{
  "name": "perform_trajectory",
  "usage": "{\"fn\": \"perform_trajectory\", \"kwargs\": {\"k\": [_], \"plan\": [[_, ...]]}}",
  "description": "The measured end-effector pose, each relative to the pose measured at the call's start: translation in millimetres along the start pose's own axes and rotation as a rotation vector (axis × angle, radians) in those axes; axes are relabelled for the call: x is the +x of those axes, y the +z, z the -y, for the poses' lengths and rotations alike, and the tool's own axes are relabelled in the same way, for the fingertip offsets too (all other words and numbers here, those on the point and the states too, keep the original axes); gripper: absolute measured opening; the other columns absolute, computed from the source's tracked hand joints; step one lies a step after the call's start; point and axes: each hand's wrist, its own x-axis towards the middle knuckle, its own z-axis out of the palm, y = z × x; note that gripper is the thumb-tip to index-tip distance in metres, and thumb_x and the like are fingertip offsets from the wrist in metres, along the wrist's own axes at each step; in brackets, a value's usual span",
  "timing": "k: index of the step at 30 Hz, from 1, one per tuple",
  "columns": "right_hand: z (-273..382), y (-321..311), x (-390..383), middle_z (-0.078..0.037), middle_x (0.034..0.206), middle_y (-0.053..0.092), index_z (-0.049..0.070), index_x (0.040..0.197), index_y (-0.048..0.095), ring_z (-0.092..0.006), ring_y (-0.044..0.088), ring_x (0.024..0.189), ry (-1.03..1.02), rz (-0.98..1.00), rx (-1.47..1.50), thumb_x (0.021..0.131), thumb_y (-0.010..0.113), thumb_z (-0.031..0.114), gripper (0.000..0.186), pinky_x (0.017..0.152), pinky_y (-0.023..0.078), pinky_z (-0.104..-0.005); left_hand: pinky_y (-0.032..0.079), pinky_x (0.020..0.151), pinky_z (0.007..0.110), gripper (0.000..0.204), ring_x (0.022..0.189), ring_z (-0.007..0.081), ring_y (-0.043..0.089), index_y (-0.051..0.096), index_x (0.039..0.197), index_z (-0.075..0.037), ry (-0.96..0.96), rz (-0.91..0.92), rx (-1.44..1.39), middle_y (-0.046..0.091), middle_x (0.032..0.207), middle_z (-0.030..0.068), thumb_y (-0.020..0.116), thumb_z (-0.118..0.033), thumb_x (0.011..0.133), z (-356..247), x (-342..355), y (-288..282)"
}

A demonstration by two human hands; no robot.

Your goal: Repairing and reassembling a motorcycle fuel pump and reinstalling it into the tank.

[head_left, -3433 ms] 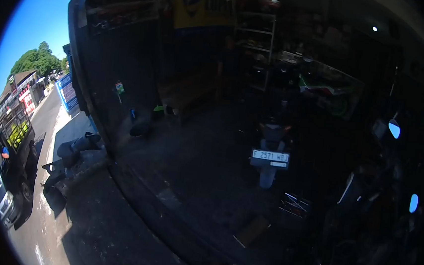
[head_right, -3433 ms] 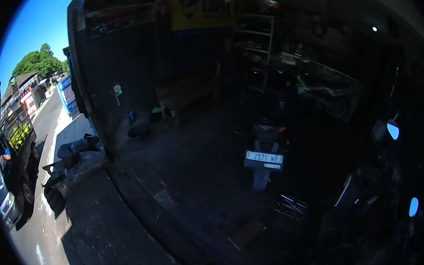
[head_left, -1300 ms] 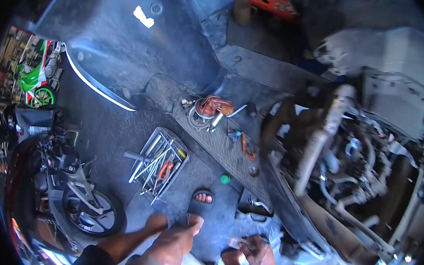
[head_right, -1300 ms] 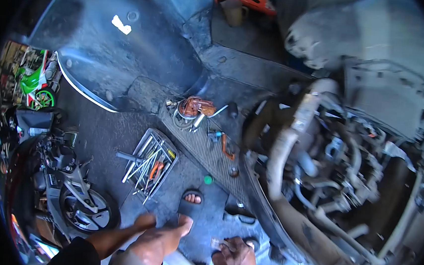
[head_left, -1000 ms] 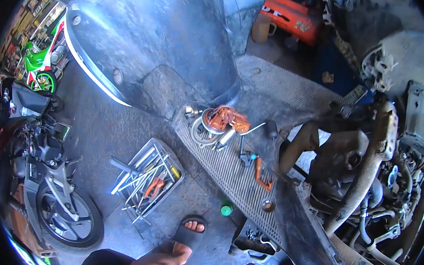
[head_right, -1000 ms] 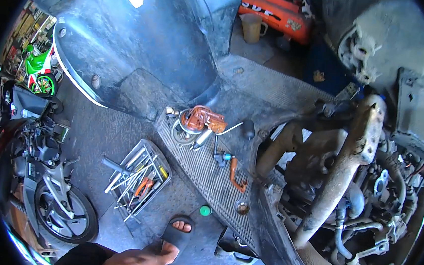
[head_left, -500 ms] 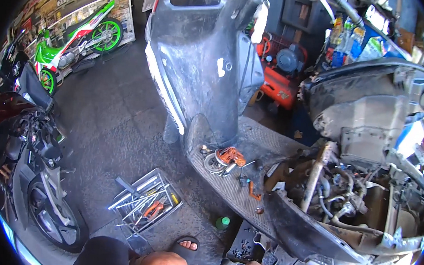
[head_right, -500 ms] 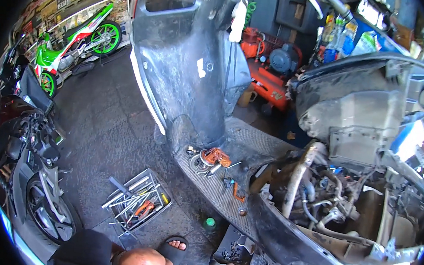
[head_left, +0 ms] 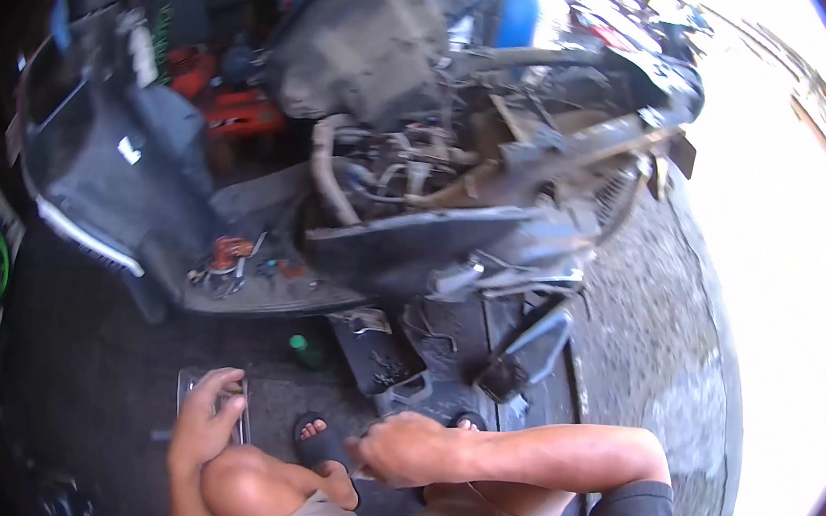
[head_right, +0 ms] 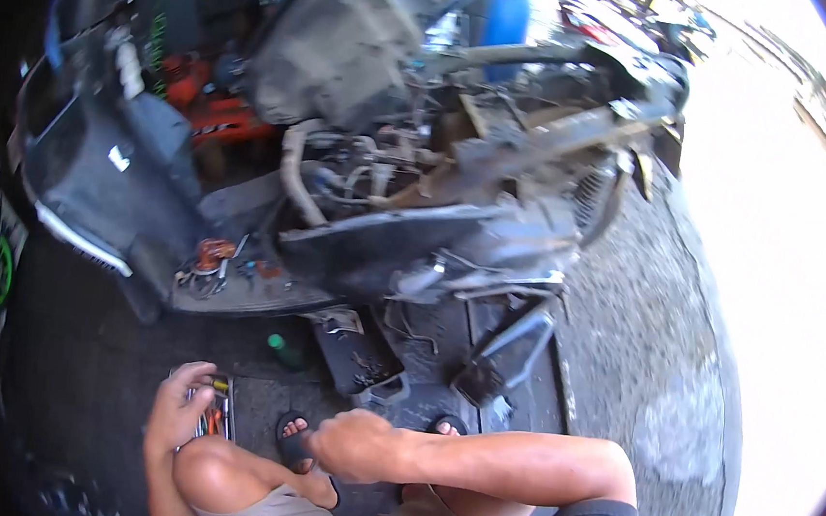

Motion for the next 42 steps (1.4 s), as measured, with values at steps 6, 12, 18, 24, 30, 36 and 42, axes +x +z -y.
{"fn": "perform_trajectory", "kwargs": {"k": [6, 12, 18, 24, 30, 36, 42], "plan": [[9, -8, -37, -0.019, 0.077, 0.069, -0.001, 0.106, 0.058, -0.0411, 0.070, 0.077, -0.040, -0.284, -0.022, 0.091, 0.061, 0.021, 0.027, 0.063, 0.055, -0.0473, 0.049, 0.100, 0.044, 0.066, 0.118, 0.0406, 0.060, 0.053, 0.136, 0.002, 0.468, 0.683, 0.361, 0.060, 0.129, 0.0252, 0.076, -0.032, 0.085, -123, 10, 12], [10, -38, -71, -0.020, 0.097, 0.068, 0.003, 0.110, 0.053, -0.0408, 0.069, 0.084, -0.106, -0.722, 0.279, 0.089, 0.069, 0.017, 0.030, 0.067, 0.055, -0.0457, 0.052, 0.097, 0.045, 0.080, 0.114, 0.0390, 0.065, 0.044, 0.142, 0.006, 0.467, 0.578, 0.251, 0.064, 0.124, 0.0247, 0.080, -0.036, 0.085, -139, 22, 68], [-13, -19, -77, -0.020, 0.087, 0.069, 0.002, 0.108, 0.059, -0.0397, 0.068, 0.080, 0.004, -0.652, 0.344, 0.089, 0.070, 0.020, 0.029, 0.066, 0.054, -0.0457, 0.057, 0.085, 0.043, 0.063, 0.096, 0.0394, 0.071, 0.042, 0.143, -0.003, 0.360, 0.819, 0.050, 0.072, 0.101, 0.0209, 0.071, -0.024, 0.092, -129, 42, 91], [-17, -34, -80, -0.026, 0.086, 0.067, 0.002, 0.106, 0.058, -0.0465, 0.065, 0.085, 0.034, -0.630, 0.335, 0.084, 0.071, 0.019, 0.031, 0.069, 0.052, -0.0519, 0.049, 0.096, 0.048, 0.056, 0.112, 0.0436, 0.062, 0.054, 0.131, 0.004, 0.686, 0.758, 0.265, 0.064, 0.119, 0.0271, 0.069, -0.031, 0.090, -139, 55, 85], [-27, -29, -63, -0.026, 0.093, 0.068, 0.001, 0.112, 0.060, -0.0468, 0.066, 0.090, 0.080, -0.554, 0.385, 0.085, 0.071, 0.023, 0.037, 0.073, 0.053, -0.0509, 0.047, 0.098, 0.049, 0.054, 0.116, 0.0441, 0.059, 0.054, 0.129, 0.004, 0.610, 0.760, 0.230, 0.062, 0.121, 0.0283, 0.067, -0.032, 0.091, -138, 61, 78], [-27, -26, -54, -0.026, 0.094, 0.069, 0.001, 0.112, 0.060, -0.0470, 0.066, 0.091, 0.106, -0.534, 0.375, 0.086, 0.071, 0.026, 0.038, 0.074, 0.053, -0.0517, 0.048, 0.096, 0.052, 0.050, 0.117, 0.0461, 0.059, 0.054, 0.128, 0.002, 0.483, 0.804, 0.295, 0.063, 0.122, 0.0295, 0.065, -0.031, 0.092, -145, 62, 71], [-23, -25, -49, -0.026, 0.097, 0.069, 0.001, 0.111, 0.060, -0.0467, 0.066, 0.093, 0.137, -0.527, 0.371, 0.087, 0.070, 0.025, 0.035, 0.075, 0.054, -0.0516, 0.048, 0.095, 0.053, 0.050, 0.116, 0.0471, 0.059, 0.053, 0.128, 0.001, 0.418, 0.784, 0.293, 0.063, 0.121, 0.0299, 0.065, -0.030, 0.091, -144, 57, 67]]}}
